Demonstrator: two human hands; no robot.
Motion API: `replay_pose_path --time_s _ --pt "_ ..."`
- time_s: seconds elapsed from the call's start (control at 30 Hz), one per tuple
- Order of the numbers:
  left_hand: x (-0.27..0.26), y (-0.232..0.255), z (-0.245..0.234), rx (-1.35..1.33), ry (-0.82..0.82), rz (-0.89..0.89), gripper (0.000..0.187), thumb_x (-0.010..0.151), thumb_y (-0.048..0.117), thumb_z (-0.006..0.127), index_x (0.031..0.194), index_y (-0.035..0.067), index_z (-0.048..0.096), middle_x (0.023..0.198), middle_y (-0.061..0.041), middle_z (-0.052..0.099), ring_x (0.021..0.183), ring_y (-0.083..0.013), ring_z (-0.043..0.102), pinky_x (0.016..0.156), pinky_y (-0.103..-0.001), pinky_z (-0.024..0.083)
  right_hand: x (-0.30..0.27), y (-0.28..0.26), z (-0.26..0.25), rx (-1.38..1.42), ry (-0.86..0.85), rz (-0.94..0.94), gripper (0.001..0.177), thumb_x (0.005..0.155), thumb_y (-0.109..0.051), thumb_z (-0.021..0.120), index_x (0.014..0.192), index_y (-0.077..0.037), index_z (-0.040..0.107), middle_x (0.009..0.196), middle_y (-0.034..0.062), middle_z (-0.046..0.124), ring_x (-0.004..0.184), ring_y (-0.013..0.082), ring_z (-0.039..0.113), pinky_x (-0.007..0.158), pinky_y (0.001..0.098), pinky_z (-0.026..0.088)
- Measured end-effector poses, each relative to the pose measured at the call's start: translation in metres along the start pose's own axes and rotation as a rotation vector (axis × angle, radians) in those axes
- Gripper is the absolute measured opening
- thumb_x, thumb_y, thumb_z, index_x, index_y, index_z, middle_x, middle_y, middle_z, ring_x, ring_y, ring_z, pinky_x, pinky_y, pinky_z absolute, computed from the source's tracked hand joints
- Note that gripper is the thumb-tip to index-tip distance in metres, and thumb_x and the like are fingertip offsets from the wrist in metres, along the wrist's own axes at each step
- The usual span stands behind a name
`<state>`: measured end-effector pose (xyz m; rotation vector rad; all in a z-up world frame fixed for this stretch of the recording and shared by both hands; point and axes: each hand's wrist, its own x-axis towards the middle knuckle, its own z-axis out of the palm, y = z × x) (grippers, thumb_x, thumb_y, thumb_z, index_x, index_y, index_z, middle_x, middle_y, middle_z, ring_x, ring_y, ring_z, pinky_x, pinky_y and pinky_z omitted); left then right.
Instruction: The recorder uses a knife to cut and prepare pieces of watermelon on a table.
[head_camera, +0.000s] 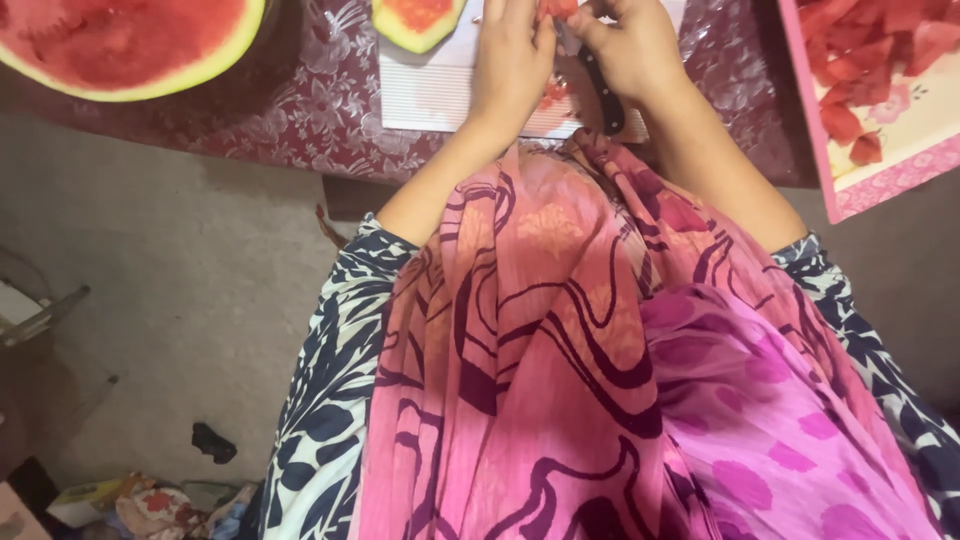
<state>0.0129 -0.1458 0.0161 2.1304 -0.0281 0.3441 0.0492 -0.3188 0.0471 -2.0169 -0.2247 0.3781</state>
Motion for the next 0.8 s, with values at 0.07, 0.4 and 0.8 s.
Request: replay_pose_path --time_s 0.07,0.4,0.8 --pt "0.005 0.017 0.004 -0.049 -0.028 -0.049 0.025 0.094 0.007 0.065 0.117 0.000 0.058 0.110 -0.025 0.058 0.100 -0.0448 0.060 0.086 -0.051 0.050 -0.003 -0.002 -0.014 0.026 0.010 -0.052 0.019 0.107 -0.014 0.074 0.120 -0.001 0.072 0.099 0.0056 0.076 0.084 0.0109 0.069 0.071 0.0285 0.054" --pt "0.014 0.064 0.125 -0.036 -0.072 0.046 0.024 0.094 0.006 0.067 0.117 0.002 0.060 0.111 -0.022 0.060 0.106 -0.0463 0.060 0.091 -0.053 0.049 -0.037 0.064 -0.116 0.410 0.079 0.096 0.006 0.111 -0.005 0.072 0.107 -0.002 0.069 0.093 -0.0004 0.069 0.081 0.0088 0.062 0.073 0.0268 0.053" --pt "0.035 0.197 0.263 -0.359 -0.244 0.161 0.048 0.090 0.000 0.068 0.137 0.003 0.058 0.123 -0.016 0.057 0.113 -0.0341 0.064 0.099 -0.039 0.054 -0.083 0.119 -0.270 0.524 0.315 0.188 0.025 0.113 -0.020 0.048 0.114 -0.003 0.066 0.085 0.0011 0.072 0.066 0.0087 0.065 0.059 0.0216 0.050"
